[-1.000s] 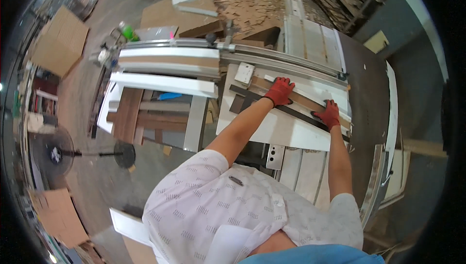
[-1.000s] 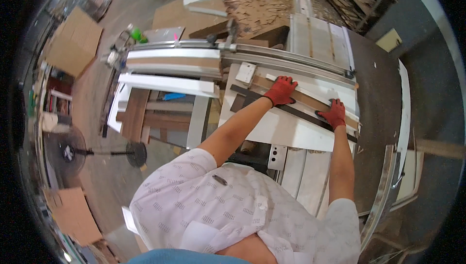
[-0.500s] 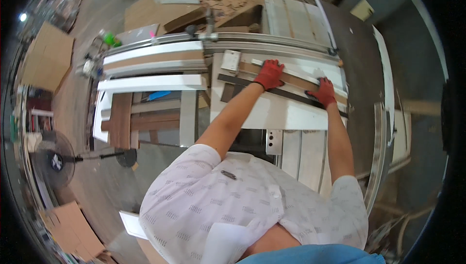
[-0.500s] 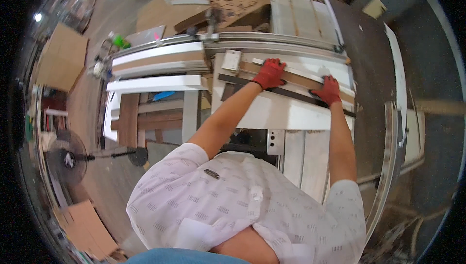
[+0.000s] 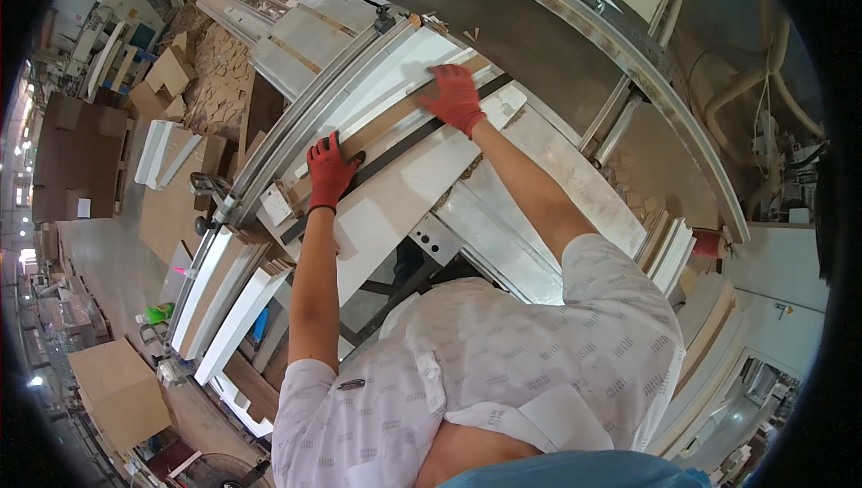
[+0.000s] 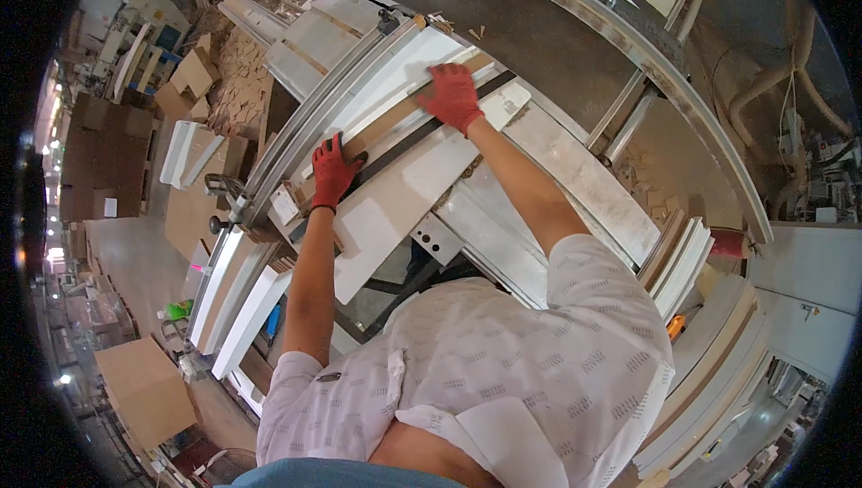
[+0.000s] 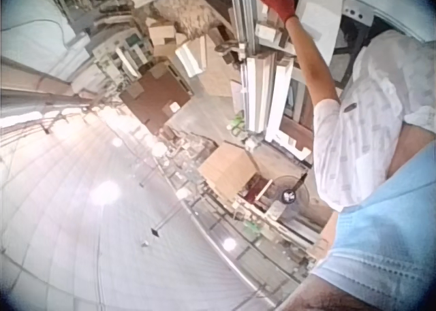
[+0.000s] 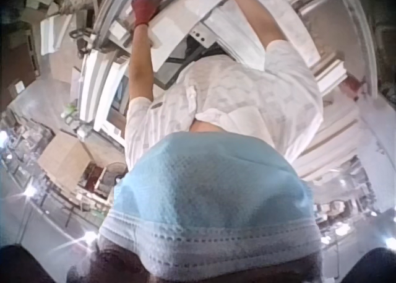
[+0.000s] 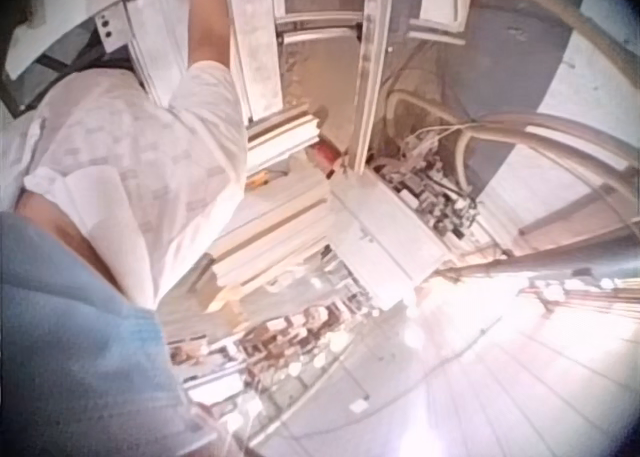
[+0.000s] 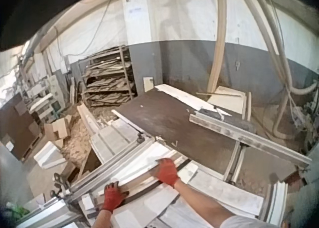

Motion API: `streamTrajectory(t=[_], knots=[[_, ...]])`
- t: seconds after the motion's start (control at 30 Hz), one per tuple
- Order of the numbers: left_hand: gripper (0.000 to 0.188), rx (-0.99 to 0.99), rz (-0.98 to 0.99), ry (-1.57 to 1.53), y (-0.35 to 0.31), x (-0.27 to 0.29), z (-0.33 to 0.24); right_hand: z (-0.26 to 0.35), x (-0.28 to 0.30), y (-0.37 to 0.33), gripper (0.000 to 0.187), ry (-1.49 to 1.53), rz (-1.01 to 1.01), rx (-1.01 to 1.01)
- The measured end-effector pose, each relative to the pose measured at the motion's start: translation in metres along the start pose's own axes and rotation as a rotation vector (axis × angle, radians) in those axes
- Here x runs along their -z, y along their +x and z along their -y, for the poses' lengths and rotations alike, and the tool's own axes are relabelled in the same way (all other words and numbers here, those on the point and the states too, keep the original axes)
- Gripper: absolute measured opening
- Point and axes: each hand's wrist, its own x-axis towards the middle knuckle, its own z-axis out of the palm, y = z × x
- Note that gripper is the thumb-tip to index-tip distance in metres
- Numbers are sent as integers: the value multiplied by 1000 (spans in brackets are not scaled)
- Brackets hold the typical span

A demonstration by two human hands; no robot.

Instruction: Cutting and trimming wooden molding pieces and panels using an industrial sliding table saw.

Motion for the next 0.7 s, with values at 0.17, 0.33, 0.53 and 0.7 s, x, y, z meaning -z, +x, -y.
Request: streamTrajectory(t=[0.17,0.33,0.53,0.7], knots=[[86,184,-358,-188,-31,-5,-10,-61,6,30,58,-164,-95,-599],[44,608,-167,-1973,-24,-19,-120,-296,8,-5,56,45,240,-578],[29,753,-88,-2424,-39,-26,-92,-163,28,33,39,570,51,-398],[25,943,-264,-2633,-28,-40,-93,-140,118,-16,23,766,91,-477]])
